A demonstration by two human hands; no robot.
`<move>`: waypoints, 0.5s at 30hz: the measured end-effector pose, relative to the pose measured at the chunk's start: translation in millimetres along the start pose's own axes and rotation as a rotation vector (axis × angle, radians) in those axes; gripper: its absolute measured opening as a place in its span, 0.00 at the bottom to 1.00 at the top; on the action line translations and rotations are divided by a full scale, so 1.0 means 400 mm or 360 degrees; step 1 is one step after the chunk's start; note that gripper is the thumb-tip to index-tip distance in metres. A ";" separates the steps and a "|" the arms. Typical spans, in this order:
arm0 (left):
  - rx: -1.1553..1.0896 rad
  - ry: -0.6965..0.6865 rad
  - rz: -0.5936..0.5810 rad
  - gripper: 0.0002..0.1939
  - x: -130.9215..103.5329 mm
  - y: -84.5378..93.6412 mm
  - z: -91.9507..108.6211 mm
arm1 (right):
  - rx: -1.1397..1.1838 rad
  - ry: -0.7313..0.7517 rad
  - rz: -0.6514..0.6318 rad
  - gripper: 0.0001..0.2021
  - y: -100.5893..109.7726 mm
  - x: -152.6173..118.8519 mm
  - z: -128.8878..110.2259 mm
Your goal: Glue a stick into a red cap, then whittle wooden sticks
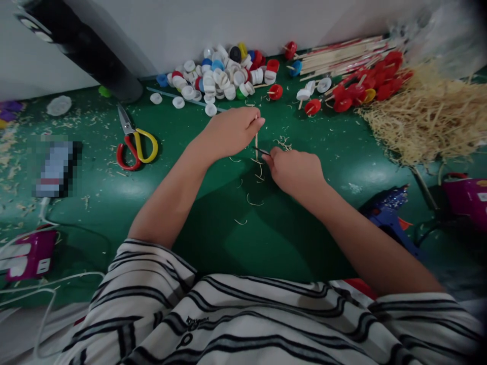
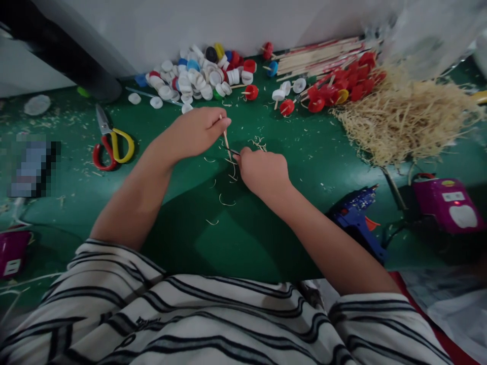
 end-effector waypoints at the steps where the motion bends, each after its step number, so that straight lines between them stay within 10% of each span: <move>1: 0.0000 -0.0007 0.0006 0.16 0.000 -0.001 0.002 | 0.0005 -0.0015 0.0030 0.26 0.006 0.004 0.001; 15: -0.0112 0.0000 -0.0004 0.17 0.008 -0.003 -0.012 | 0.0066 -0.0007 -0.0113 0.26 -0.018 0.004 -0.007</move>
Point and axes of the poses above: each hand's wrist, its own x-axis towards the middle knuckle, its own y-axis out of the back of the hand, z = x × y, the point moved 7 cm from there along x, towards the middle knuckle, and after that the axes turned 6 degrees about y, right-handed, at the moved point
